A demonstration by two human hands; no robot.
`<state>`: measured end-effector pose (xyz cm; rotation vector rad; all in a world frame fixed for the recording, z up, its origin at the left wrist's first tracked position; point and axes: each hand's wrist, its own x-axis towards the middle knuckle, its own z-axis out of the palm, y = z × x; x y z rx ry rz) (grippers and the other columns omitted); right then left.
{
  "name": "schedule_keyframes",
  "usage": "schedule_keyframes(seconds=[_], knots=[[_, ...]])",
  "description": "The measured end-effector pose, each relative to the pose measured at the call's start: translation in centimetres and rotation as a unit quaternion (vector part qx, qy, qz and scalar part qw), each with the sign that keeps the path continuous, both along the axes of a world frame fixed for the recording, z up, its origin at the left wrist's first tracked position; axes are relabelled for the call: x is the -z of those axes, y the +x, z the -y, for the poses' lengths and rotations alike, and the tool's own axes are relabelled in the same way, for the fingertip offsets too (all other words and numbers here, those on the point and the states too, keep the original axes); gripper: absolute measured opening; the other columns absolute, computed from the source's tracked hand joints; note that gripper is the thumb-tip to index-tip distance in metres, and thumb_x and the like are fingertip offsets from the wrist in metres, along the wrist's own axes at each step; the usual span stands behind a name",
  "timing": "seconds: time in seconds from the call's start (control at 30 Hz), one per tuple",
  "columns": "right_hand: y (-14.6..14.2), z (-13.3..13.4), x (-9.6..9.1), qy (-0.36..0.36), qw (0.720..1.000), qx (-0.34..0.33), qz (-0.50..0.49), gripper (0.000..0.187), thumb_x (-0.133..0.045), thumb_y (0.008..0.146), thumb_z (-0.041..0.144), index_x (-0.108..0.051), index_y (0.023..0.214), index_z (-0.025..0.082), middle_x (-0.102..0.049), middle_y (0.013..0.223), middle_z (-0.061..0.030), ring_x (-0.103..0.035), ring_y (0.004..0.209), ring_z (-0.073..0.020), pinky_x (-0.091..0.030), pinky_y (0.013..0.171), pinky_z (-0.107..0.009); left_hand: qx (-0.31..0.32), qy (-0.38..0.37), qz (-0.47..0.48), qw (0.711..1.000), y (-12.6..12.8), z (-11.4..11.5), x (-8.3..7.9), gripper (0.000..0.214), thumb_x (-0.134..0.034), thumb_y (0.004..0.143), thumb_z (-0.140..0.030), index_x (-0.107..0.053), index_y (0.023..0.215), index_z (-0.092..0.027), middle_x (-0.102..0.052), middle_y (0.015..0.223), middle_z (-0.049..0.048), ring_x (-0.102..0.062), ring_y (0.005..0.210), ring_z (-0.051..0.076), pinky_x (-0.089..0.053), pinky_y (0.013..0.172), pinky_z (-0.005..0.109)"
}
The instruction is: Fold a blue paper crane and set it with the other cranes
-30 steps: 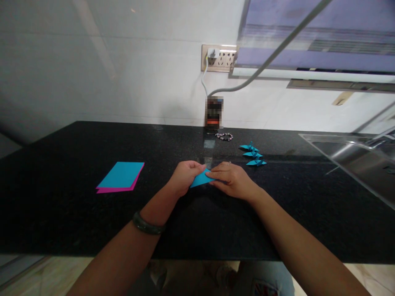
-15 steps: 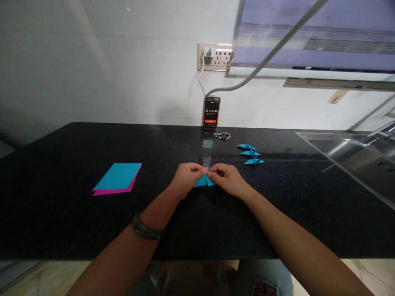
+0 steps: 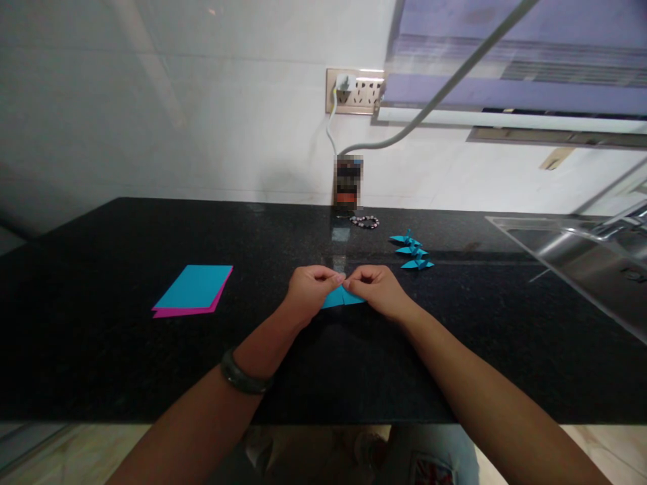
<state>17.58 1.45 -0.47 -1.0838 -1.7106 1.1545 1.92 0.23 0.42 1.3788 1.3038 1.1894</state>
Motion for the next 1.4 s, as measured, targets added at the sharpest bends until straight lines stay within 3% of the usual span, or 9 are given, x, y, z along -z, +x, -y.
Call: schedule_keyframes(seconds=[0.17, 0.37, 0.43, 0.53, 0.6, 0.7, 0.87, 1.4], knots=[[0.3, -0.2, -0.3, 0.003, 1.0, 0.009, 0.012, 0.016, -0.056, 0.065, 0.022, -0.053, 0.052, 0.014, -0.045, 0.046, 0.0047, -0.037, 0.045, -0.0061, -0.028, 0.044, -0.02, -0.031, 0.003, 0.027, 0.999, -0.4, -0.3, -0.1, 0.022, -0.067, 0.06, -0.032, -0.068, 0.067, -0.011, -0.061, 0.059, 0.0028, -0.049, 0.054, 0.01, -0.036, 0.053, 0.023], [1.9, -0.9, -0.5, 0.003, 0.999, -0.042, 0.02, 0.013, -0.053, 0.063, 0.016, -0.055, 0.05, 0.014, -0.055, 0.053, 0.001, -0.047, 0.052, -0.0089, -0.036, 0.051, -0.021, -0.064, -0.006, 0.07, 0.996, -0.9, -0.8, 0.1, 0.022, -0.069, 0.058, -0.032, -0.066, 0.064, -0.011, -0.058, 0.055, 0.0008, -0.046, 0.052, 0.009, -0.035, 0.051, 0.023], [2.5, -1.2, -0.5, -0.009, 1.0, -0.015, 0.015, 0.014, -0.053, 0.064, 0.016, -0.055, 0.05, 0.014, -0.054, 0.05, 0.001, -0.047, 0.05, -0.0088, -0.036, 0.049, -0.021, -0.07, -0.028, 0.12, 0.99, -1.0, -1.0, 0.2, 0.023, -0.07, 0.057, -0.033, -0.064, 0.062, -0.012, -0.054, 0.052, -0.0007, -0.044, 0.049, 0.008, -0.035, 0.049, 0.022], [2.5, -1.4, -0.5, -0.05, 0.998, 0.028, -0.034, 0.018, -0.052, 0.071, 0.028, -0.057, 0.06, 0.015, -0.054, 0.053, 0.001, -0.044, 0.045, -0.0077, -0.035, 0.044, -0.021, -0.051, -0.094, 0.199, 0.974, -1.1, -1.2, 0.2, 0.024, -0.071, 0.056, -0.034, -0.061, 0.062, -0.013, -0.051, 0.049, -0.0025, -0.044, 0.045, 0.008, -0.035, 0.046, 0.023], [2.0, -1.1, -0.5, -0.08, 0.994, 0.01, -0.069, 0.028, -0.049, 0.076, 0.039, -0.058, 0.066, 0.015, -0.054, 0.057, 0.0004, -0.043, 0.044, -0.0073, -0.035, 0.042, -0.02, -0.042, -0.117, 0.222, 0.967, -1.0, -1.1, 0.1, 0.025, -0.072, 0.056, -0.033, -0.06, 0.063, -0.013, -0.051, 0.049, -0.0025, -0.045, 0.044, 0.008, -0.036, 0.046, 0.023], [0.7, -0.4, -0.2, -0.091, 0.993, -0.033, -0.06, 0.029, -0.053, 0.074, 0.043, -0.056, 0.066, 0.015, -0.055, 0.059, 0.0, -0.043, 0.046, -0.0071, -0.036, 0.043, -0.02, -0.018, -0.115, 0.211, 0.971, -0.7, -0.8, 0.1, 0.026, -0.071, 0.057, -0.034, -0.06, 0.064, -0.012, -0.052, 0.05, -0.0019, -0.046, 0.044, 0.008, -0.037, 0.046, 0.022], [-0.2, 0.2, 0.3, -0.07, 0.997, -0.01, -0.033, 0.021, -0.058, 0.071, 0.035, -0.054, 0.063, 0.015, -0.054, 0.055, 0.0023, -0.041, 0.043, -0.0059, -0.033, 0.044, -0.019, 0.037, -0.118, 0.178, 0.976, -0.5, -0.6, 0.3, 0.028, -0.068, 0.061, -0.037, -0.061, 0.071, -0.011, -0.057, 0.058, 0.0009, -0.05, 0.049, 0.009, -0.041, 0.05, 0.024], [-0.2, 0.3, 0.3, -0.034, 0.999, 0.022, -0.028, 0.025, -0.06, 0.068, 0.038, -0.05, 0.062, 0.017, -0.047, 0.049, 0.005, -0.04, 0.042, -0.007, -0.03, 0.042, -0.02, 0.029, -0.032, 0.034, 0.998, -0.1, -0.5, 0.5, 0.016, -0.057, 0.07, -0.03, -0.052, 0.072, -0.015, -0.045, 0.05, -0.0053, -0.037, 0.043, 0.006, -0.026, 0.042, 0.018]])
